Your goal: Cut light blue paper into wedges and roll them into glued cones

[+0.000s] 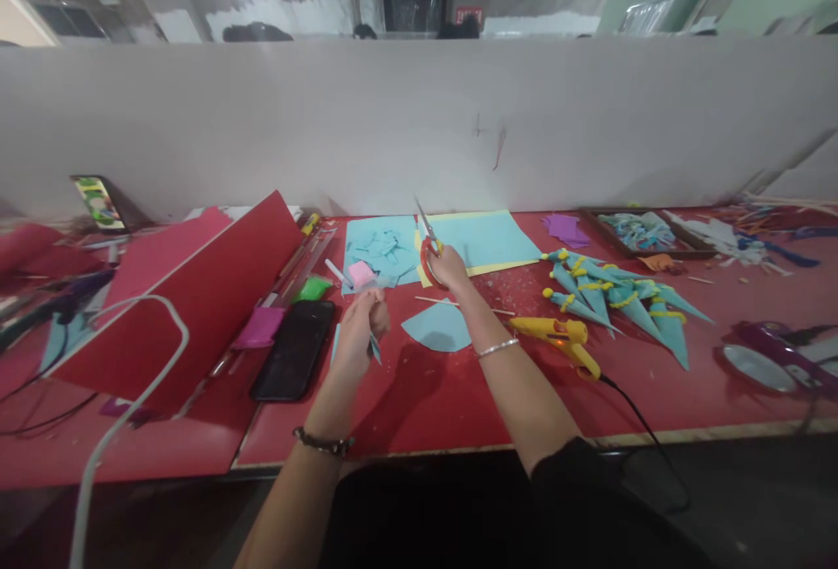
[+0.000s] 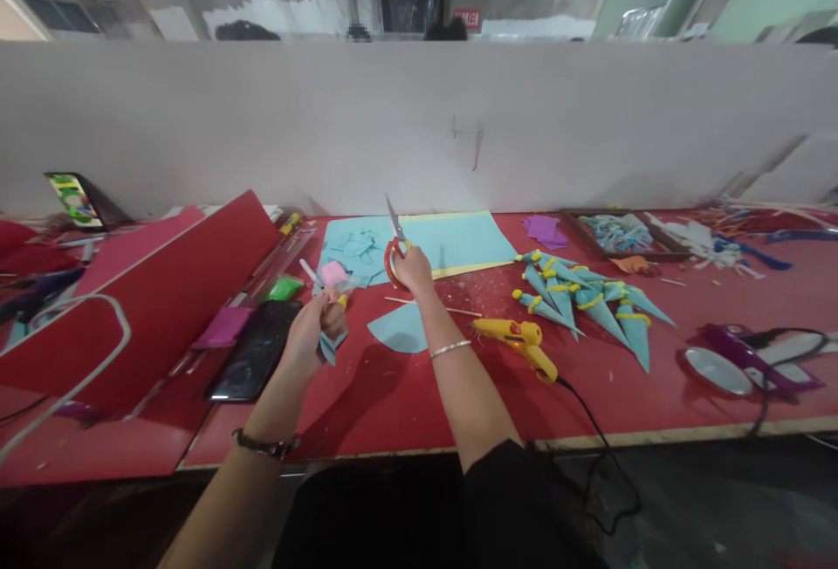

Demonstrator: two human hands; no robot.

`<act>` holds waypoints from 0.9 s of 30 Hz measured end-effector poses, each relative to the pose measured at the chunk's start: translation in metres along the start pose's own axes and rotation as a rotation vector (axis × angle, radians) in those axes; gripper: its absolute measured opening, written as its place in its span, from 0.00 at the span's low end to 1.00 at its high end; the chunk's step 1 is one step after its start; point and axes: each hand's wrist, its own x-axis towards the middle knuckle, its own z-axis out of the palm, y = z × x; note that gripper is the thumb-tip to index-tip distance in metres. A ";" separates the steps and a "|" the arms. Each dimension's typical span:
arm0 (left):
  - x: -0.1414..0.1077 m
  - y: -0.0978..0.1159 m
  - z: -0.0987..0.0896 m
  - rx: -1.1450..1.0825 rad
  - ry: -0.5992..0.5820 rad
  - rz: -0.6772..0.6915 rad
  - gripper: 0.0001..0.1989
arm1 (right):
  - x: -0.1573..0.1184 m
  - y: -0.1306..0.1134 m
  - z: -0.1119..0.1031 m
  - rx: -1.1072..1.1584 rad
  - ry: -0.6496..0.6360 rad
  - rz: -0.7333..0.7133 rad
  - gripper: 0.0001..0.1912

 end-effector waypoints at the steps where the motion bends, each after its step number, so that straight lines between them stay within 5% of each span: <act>1: -0.005 0.001 0.000 -0.012 -0.008 -0.015 0.10 | 0.006 -0.001 0.002 -0.052 0.017 0.026 0.13; 9: -0.025 0.006 -0.002 -0.203 0.044 -0.083 0.09 | 0.008 0.021 0.006 -0.335 0.009 0.115 0.11; 15: -0.021 0.002 0.006 -0.227 0.072 0.052 0.06 | -0.028 -0.003 -0.007 -0.289 -0.001 -0.069 0.16; 18: -0.018 0.003 0.013 -0.249 0.125 0.147 0.06 | -0.069 -0.015 -0.006 -0.111 -0.181 -0.249 0.16; 20: -0.017 0.003 0.018 -0.269 0.166 0.185 0.08 | -0.098 -0.016 -0.002 0.380 -0.439 -0.322 0.19; 22: -0.016 0.001 0.023 -0.286 0.183 0.191 0.09 | -0.122 -0.013 0.002 0.641 -0.550 -0.263 0.22; 27: -0.015 -0.005 0.036 -0.328 0.205 0.187 0.09 | -0.142 -0.009 0.010 0.830 -0.448 -0.054 0.24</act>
